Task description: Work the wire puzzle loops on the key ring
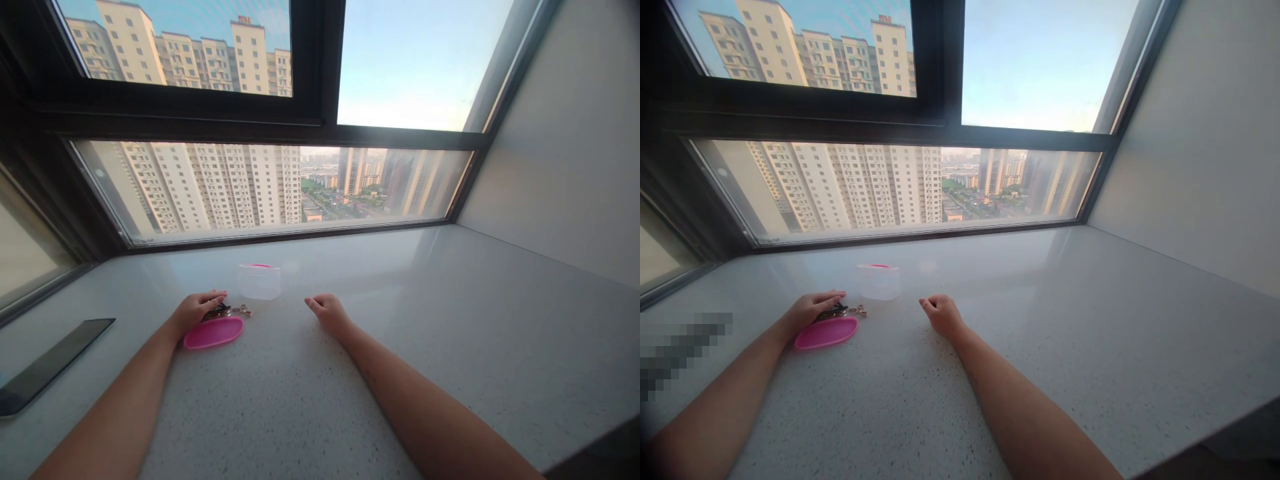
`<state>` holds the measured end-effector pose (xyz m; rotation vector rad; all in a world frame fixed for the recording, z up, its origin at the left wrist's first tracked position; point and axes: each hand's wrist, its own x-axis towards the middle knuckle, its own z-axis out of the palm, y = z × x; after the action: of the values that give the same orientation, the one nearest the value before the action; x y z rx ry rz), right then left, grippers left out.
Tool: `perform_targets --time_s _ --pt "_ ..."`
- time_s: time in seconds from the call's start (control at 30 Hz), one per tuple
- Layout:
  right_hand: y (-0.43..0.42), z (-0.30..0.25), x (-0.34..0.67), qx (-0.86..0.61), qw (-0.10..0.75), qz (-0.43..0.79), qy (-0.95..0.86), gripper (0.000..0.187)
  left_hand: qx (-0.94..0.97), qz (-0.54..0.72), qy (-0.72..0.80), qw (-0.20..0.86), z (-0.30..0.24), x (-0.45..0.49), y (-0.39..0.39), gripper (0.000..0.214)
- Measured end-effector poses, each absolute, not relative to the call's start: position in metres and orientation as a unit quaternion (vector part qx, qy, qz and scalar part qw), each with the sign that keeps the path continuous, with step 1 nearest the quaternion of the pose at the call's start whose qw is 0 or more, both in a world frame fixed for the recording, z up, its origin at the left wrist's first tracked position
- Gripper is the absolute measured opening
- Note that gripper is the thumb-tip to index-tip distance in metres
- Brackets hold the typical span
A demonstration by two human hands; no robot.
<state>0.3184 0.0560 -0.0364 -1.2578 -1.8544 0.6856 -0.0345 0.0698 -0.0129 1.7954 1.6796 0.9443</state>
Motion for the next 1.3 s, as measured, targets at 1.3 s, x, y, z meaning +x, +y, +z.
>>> perform_targets --time_s 1.3 --pt "0.059 -0.042 0.322 -0.467 0.402 0.295 -0.73 0.041 0.613 0.454 0.573 0.299 -0.008 0.013 0.025 0.048"
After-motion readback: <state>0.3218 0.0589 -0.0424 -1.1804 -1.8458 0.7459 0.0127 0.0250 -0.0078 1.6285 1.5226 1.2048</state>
